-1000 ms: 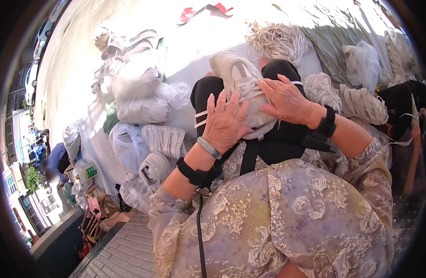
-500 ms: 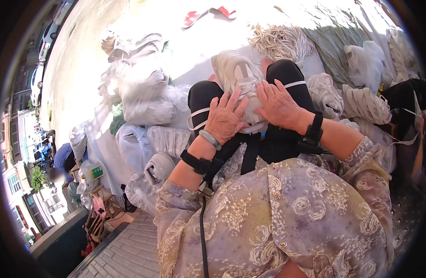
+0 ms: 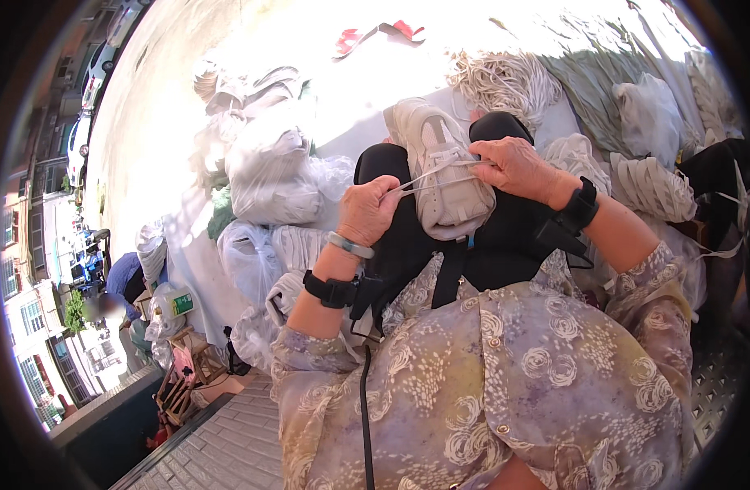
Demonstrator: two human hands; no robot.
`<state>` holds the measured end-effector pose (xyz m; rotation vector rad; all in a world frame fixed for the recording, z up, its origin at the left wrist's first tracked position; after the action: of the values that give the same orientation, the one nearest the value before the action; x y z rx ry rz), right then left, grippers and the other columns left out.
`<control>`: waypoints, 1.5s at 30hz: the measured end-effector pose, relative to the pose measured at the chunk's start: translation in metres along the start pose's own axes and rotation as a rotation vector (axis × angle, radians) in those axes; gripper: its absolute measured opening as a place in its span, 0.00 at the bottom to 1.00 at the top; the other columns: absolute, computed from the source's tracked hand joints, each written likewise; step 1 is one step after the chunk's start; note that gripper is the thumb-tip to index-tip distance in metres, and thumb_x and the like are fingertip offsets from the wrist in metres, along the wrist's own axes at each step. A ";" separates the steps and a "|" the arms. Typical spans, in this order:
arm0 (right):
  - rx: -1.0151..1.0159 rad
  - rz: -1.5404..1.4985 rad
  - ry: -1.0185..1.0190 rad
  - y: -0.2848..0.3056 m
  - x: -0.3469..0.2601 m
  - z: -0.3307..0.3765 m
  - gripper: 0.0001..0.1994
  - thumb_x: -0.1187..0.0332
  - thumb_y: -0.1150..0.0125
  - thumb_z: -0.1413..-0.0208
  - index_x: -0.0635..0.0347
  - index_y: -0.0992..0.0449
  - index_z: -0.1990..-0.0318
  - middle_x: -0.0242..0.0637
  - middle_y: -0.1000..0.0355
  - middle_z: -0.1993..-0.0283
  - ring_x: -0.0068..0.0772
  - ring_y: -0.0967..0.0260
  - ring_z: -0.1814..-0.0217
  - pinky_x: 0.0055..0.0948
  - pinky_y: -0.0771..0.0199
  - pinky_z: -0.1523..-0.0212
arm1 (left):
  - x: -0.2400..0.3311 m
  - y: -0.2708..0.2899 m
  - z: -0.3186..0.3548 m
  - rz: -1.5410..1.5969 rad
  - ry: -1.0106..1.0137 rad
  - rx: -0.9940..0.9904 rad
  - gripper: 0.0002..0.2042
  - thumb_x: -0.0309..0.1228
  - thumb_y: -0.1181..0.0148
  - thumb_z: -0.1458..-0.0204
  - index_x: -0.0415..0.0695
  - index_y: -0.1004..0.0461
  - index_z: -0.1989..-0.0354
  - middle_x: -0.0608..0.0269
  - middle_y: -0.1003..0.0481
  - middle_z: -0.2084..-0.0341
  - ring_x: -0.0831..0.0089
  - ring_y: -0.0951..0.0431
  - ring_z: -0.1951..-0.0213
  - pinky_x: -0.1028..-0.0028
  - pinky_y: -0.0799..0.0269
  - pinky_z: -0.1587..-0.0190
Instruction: Insert and tie laces into a white sneaker.
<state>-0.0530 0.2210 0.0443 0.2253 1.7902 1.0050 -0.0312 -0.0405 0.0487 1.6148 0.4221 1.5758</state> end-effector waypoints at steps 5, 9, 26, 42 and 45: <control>-0.049 -0.202 -0.135 0.010 0.009 0.008 0.10 0.68 0.43 0.55 0.64 0.29 0.66 0.44 0.31 0.78 0.46 0.31 0.74 0.36 0.34 0.72 | -0.059 0.053 0.050 0.138 0.115 0.037 0.05 0.26 0.42 0.53 0.41 0.23 0.68 0.67 0.32 0.87 0.87 0.35 0.78 0.81 0.37 0.75; -0.039 -0.231 -0.128 0.008 0.012 0.010 0.10 0.69 0.42 0.55 0.64 0.29 0.66 0.44 0.31 0.78 0.44 0.32 0.75 0.34 0.35 0.73 | -0.113 0.095 0.095 -0.249 0.252 -0.016 0.09 0.32 0.44 0.51 0.39 0.24 0.69 0.56 0.24 0.80 0.65 0.23 0.74 0.69 0.31 0.70; -0.100 -0.126 -0.093 0.013 0.005 0.005 0.07 0.67 0.44 0.51 0.62 0.26 0.69 0.46 0.30 0.76 0.48 0.32 0.72 0.35 0.33 0.71 | 0.018 -0.037 -0.021 -0.546 -0.522 0.183 0.12 0.26 0.49 0.57 0.44 0.32 0.61 0.63 0.30 0.74 0.65 0.29 0.66 0.66 0.37 0.63; 0.106 0.595 -0.205 0.239 0.096 0.125 0.09 0.70 0.47 0.45 0.68 0.28 0.65 0.46 0.28 0.68 0.46 0.31 0.64 0.32 0.33 0.64 | -0.067 0.124 0.101 -0.582 -0.062 -0.065 0.05 0.29 0.50 0.50 0.46 0.27 0.70 0.57 0.25 0.76 0.58 0.26 0.69 0.65 0.36 0.63; 0.262 0.753 -0.109 0.304 0.131 0.160 0.10 0.67 0.47 0.45 0.67 0.28 0.66 0.43 0.28 0.70 0.42 0.30 0.68 0.30 0.32 0.67 | -0.111 0.171 0.133 -0.687 0.156 0.041 0.07 0.31 0.50 0.49 0.45 0.27 0.69 0.53 0.26 0.75 0.53 0.26 0.70 0.63 0.34 0.67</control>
<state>-0.0661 0.5715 0.1530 1.1586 1.7558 1.2264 0.0248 -0.2667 0.1169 1.1873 0.9786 1.1610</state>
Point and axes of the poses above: each hand's wrist, its own z-axis away from the middle knuckle, its own y-axis out of the back of the hand, x = y × z, the point moved 2 cm from there along -z, towards the middle knuckle
